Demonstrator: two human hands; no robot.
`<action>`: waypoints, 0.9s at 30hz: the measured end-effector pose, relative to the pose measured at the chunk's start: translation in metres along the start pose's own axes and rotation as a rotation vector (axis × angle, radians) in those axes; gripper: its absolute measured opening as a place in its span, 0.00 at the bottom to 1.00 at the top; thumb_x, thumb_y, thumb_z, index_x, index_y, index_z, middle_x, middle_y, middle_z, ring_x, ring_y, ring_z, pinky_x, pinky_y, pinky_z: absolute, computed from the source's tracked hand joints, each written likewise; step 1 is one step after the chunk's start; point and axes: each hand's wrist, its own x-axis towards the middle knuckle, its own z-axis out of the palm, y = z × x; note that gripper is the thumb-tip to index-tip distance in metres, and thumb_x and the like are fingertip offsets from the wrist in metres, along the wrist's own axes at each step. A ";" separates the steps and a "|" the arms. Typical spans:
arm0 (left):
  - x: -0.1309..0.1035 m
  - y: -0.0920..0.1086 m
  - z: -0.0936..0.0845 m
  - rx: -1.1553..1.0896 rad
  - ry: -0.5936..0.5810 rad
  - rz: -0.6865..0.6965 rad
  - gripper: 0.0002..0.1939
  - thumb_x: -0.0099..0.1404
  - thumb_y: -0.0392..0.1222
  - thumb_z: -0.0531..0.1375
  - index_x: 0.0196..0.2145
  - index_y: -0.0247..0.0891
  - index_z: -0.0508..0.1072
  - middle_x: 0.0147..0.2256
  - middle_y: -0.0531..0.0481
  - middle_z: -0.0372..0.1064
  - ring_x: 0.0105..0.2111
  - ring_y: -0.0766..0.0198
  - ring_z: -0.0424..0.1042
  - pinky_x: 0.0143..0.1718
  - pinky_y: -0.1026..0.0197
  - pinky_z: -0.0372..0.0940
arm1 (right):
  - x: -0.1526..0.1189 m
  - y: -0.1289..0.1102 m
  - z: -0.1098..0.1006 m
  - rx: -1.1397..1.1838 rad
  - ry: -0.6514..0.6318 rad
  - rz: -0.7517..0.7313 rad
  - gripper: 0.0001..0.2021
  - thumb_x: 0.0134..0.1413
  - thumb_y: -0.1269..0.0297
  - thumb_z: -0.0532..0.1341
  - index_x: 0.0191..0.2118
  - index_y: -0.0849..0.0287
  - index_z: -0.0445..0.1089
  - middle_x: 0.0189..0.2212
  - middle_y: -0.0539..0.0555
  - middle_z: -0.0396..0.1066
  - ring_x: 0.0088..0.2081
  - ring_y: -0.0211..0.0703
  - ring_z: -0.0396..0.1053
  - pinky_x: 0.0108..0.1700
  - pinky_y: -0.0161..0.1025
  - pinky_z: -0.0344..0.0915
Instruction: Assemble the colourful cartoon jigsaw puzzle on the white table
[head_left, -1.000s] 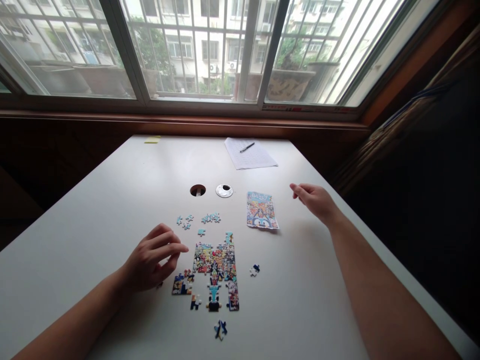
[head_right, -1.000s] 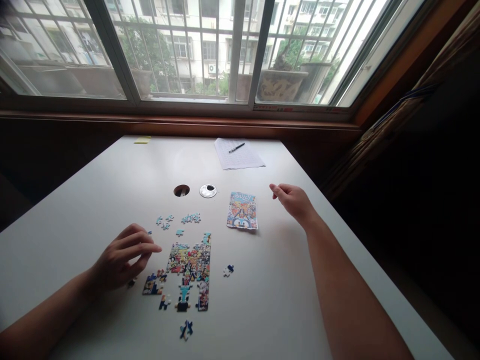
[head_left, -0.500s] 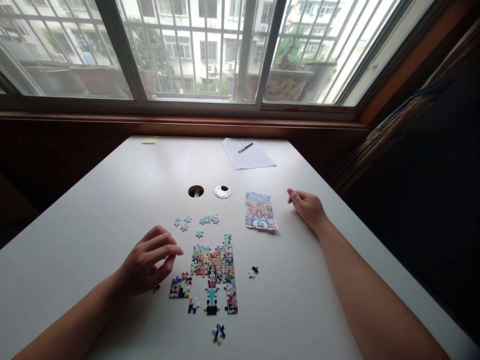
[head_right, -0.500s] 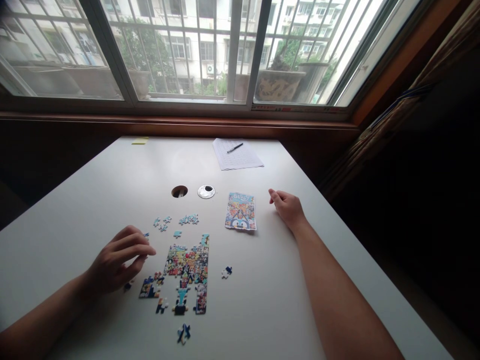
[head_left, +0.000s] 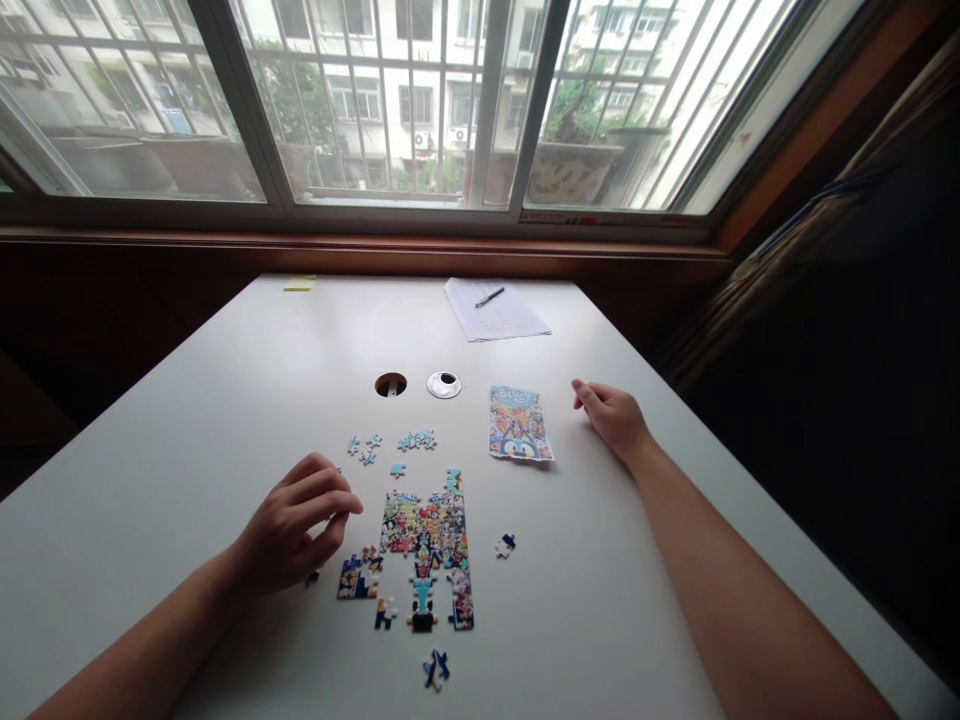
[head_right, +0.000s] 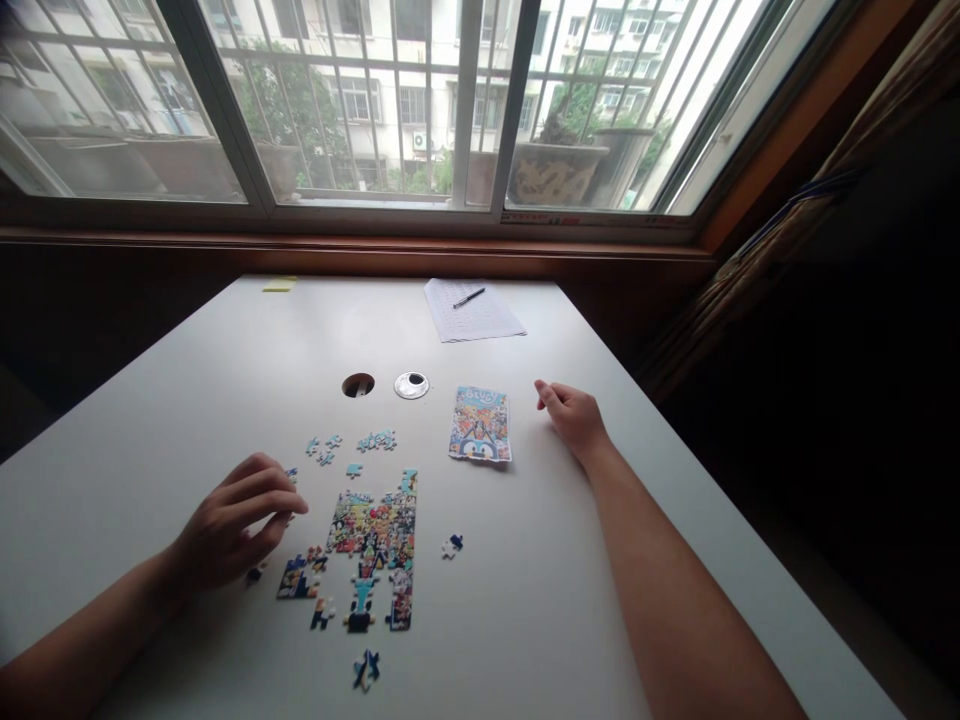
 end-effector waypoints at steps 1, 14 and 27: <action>0.000 0.000 0.000 0.000 0.001 0.001 0.11 0.63 0.26 0.57 0.38 0.39 0.74 0.31 0.49 0.70 0.36 0.59 0.64 0.37 0.56 0.65 | 0.000 0.000 0.000 -0.002 -0.001 0.002 0.30 0.60 0.35 0.53 0.23 0.57 0.71 0.16 0.48 0.60 0.22 0.41 0.58 0.29 0.39 0.55; 0.001 0.001 -0.001 0.002 -0.010 0.006 0.11 0.63 0.25 0.57 0.37 0.39 0.73 0.31 0.48 0.69 0.36 0.59 0.64 0.37 0.56 0.64 | 0.001 0.000 0.000 -0.028 0.008 -0.006 0.30 0.60 0.36 0.53 0.22 0.57 0.70 0.15 0.47 0.57 0.22 0.40 0.58 0.30 0.39 0.54; 0.004 0.003 -0.003 0.017 0.034 -0.013 0.10 0.62 0.27 0.55 0.32 0.39 0.72 0.27 0.49 0.67 0.32 0.60 0.64 0.33 0.57 0.63 | 0.002 0.001 0.001 -0.071 0.015 -0.036 0.29 0.59 0.36 0.54 0.23 0.56 0.72 0.14 0.48 0.58 0.21 0.41 0.57 0.29 0.39 0.54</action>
